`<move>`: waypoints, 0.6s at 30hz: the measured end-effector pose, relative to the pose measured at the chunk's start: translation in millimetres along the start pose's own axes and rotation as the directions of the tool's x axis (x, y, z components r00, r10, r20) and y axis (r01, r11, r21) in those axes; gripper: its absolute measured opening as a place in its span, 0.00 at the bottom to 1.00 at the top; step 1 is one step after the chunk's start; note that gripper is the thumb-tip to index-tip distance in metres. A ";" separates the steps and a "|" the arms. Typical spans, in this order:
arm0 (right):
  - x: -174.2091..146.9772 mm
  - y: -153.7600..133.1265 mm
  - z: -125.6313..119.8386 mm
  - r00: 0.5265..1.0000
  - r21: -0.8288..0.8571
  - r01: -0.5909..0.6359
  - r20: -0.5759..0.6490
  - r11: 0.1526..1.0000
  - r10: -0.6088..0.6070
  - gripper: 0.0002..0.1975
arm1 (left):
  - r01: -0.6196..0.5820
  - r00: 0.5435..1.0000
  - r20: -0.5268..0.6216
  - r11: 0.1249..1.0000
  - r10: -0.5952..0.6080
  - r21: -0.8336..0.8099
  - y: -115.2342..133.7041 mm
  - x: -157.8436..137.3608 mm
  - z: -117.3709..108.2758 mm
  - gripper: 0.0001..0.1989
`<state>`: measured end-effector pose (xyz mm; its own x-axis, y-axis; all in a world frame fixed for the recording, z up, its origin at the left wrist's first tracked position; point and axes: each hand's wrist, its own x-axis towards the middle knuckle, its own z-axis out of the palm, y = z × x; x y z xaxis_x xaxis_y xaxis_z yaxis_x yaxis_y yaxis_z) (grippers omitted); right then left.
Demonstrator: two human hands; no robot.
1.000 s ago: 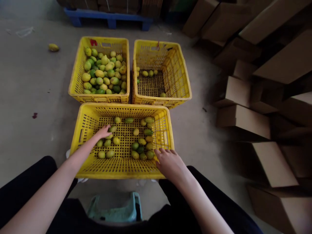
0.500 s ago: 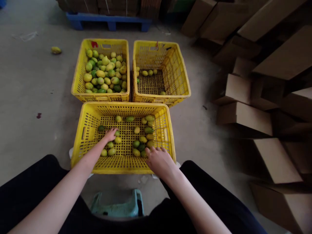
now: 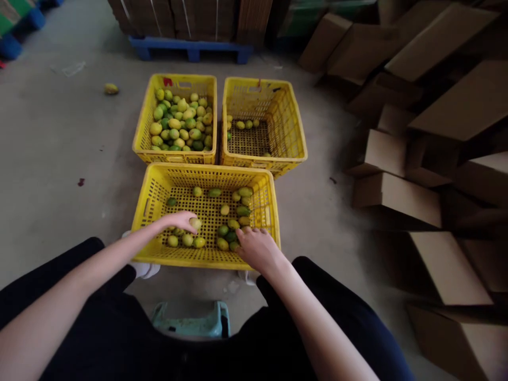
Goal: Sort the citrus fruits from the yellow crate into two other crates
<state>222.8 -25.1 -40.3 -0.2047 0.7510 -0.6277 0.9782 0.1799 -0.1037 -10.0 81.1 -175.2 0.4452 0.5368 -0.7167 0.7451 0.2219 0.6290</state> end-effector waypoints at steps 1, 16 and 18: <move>-3.4 0.1 -4.1 1.000 0.005 -0.013 -0.005 1.000 0.013 0.16 | -0.018 0.999 0.036 0.998 0.020 -0.060 11.0 -15.8 -14.8 0.14; -3.3 -11.9 9.9 0.992 0.046 0.027 -0.127 0.999 -0.021 0.18 | 0.074 0.940 0.068 0.006 -0.336 -0.997 67.0 -148.0 35.7 0.09; 18.3 -15.2 32.7 0.998 0.097 0.020 -0.058 0.995 -0.015 0.13 | 0.138 0.937 0.141 -0.033 -0.319 -0.990 69.4 -145.3 37.7 0.09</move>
<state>205.4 -34.9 -75.4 -0.2206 0.7839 -0.5803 0.9727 0.1325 -0.1908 -4.3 -12.2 -38.8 0.2493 0.3174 -0.9149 -0.4554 0.8722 0.1785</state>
